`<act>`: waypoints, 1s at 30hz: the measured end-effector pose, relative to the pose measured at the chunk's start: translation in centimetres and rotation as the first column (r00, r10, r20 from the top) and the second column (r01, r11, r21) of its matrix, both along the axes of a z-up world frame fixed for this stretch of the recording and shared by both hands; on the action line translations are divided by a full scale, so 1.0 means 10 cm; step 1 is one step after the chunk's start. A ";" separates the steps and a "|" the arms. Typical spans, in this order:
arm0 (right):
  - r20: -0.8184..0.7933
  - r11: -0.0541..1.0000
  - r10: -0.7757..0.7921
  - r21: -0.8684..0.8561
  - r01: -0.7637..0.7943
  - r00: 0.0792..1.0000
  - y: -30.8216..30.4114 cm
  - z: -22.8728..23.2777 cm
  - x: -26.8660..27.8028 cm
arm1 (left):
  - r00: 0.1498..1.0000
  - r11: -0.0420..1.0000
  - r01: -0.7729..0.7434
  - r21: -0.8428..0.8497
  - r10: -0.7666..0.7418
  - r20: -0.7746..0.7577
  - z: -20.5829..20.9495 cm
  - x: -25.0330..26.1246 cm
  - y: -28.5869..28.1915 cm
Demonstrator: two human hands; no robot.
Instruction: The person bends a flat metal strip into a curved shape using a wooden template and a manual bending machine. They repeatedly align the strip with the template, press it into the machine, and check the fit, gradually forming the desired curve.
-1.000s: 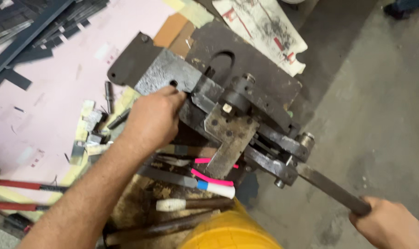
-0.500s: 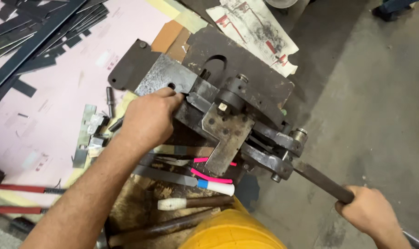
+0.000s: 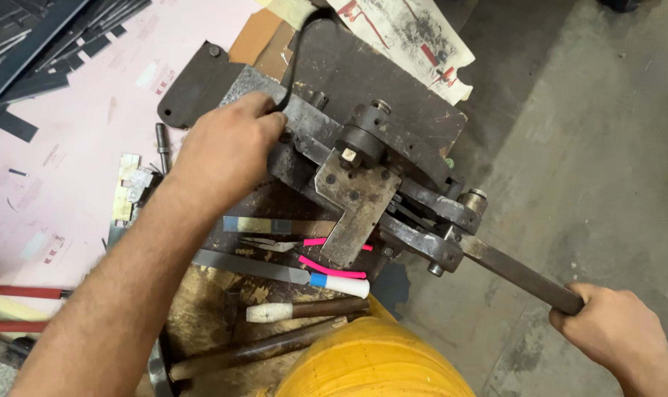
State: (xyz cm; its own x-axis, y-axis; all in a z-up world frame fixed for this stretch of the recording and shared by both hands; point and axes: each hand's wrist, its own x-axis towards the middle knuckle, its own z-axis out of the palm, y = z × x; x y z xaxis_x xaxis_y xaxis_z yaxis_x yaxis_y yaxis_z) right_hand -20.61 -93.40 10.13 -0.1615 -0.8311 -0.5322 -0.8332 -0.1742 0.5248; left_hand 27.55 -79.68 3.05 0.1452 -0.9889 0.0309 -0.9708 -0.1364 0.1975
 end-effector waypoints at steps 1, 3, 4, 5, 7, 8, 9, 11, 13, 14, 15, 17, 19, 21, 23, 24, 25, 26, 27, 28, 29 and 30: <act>-0.011 1.000 -0.010 0.008 0.010 1.000 -0.02 -0.02 -0.01 | 1.000 0.999 0.012 0.044 -0.012 0.004 0.00 0.03 -0.03; -0.021 0.999 -0.024 0.021 0.024 0.999 -0.05 -0.07 -0.03 | 0.998 0.999 0.051 0.013 -0.051 -0.036 0.02 0.03 -0.06; -0.020 0.999 -0.029 0.026 0.029 0.999 -0.07 -0.09 -0.04 | 0.996 0.998 0.070 -0.003 -0.070 -0.055 0.03 0.04 -0.08; -0.021 0.999 -0.039 0.032 0.039 0.999 -0.06 -0.12 -0.07 | 0.994 0.997 0.077 0.019 -0.076 -0.076 0.03 0.05 -0.10; 0.032 0.999 -0.025 0.029 0.024 0.999 -0.07 -0.16 -0.10 | 0.989 0.994 0.092 0.064 -0.084 -0.120 0.03 0.08 -0.13; 0.058 1.000 -0.017 0.027 0.015 0.998 -0.05 -0.18 -0.12 | 0.983 0.991 0.136 0.006 -0.134 -0.126 0.02 0.10 -0.14; 0.073 0.999 -0.026 0.030 0.024 0.997 -0.06 -0.21 -0.12 | 0.976 0.983 0.173 -0.053 -0.179 -0.127 0.01 0.14 -0.15; 0.104 0.999 -0.045 0.035 0.042 0.994 -0.07 -0.27 -0.14 | 0.965 0.967 0.224 -0.124 -0.238 -0.112 -0.02 0.20 -0.15; 0.167 1.000 -0.010 0.030 0.005 0.986 -0.07 -0.35 -0.16 | 0.960 0.956 0.253 -0.149 -0.267 -0.085 -0.05 0.23 -0.13; 0.198 1.000 0.007 0.027 -0.013 0.980 -0.07 -0.39 -0.18 | 0.961 0.954 0.244 -0.172 -0.262 -0.087 -0.05 0.24 -0.11; 0.235 1.000 0.000 0.025 -0.006 0.972 -0.08 -0.46 -0.19 | 0.963 0.952 0.234 -0.196 -0.254 -0.088 -0.04 0.24 -0.08; 0.308 1.000 -0.015 0.021 0.009 0.951 -0.10 -0.61 -0.21 | 0.970 0.960 0.165 -0.227 -0.200 -0.137 -0.01 0.24 0.00; 0.356 0.999 -0.041 0.024 0.035 0.934 -0.09 -0.71 -0.25 | 0.967 0.971 0.044 -0.234 -0.100 -0.233 0.06 0.21 0.10; 0.389 0.999 -0.054 0.026 0.048 0.920 -0.05 -0.75 -0.27 | 0.948 0.955 -0.015 -0.297 -0.081 -0.308 0.18 0.12 0.24; 0.412 0.999 -0.049 0.021 0.044 0.910 -0.07 -0.73 -0.21 | 0.909 0.944 -0.116 -0.309 -0.024 -0.415 0.35 -0.01 0.42; 0.396 0.998 -0.058 0.046 0.043 0.916 -0.10 -0.69 -0.16 | 0.873 0.941 -0.185 -0.283 0.025 -0.487 0.43 -0.11 0.52; 0.375 0.997 -0.058 0.072 0.033 0.925 -0.11 -0.63 -0.11 | 0.826 0.933 -0.261 -0.250 0.081 -0.559 0.52 -0.23 0.65; 0.354 0.995 -0.056 0.099 0.023 0.934 -0.07 -0.57 -0.05 | 0.811 0.931 -0.293 -0.219 0.121 -0.572 0.60 -0.34 0.77; 0.375 0.993 0.043 0.088 -0.082 0.926 -0.07 -0.49 0.01 | 0.797 0.926 -0.324 -0.193 0.157 -0.584 0.67 -0.42 0.88; 0.395 0.980 0.142 0.074 -0.185 0.908 -0.05 -0.39 0.07 | 0.780 0.920 -0.355 -0.168 0.193 -0.595 0.74 -0.51 1.00; 0.413 0.954 0.245 0.057 -0.293 0.877 -0.04 -0.29 0.15 | 0.788 0.910 -0.370 -0.186 0.202 -0.581 0.82 -0.59 1.17; 0.476 0.882 0.460 -0.148 -0.447 0.750 0.00 -0.20 0.23 | 0.796 0.900 -0.385 -0.204 0.212 -0.567 0.89 -0.68 1.37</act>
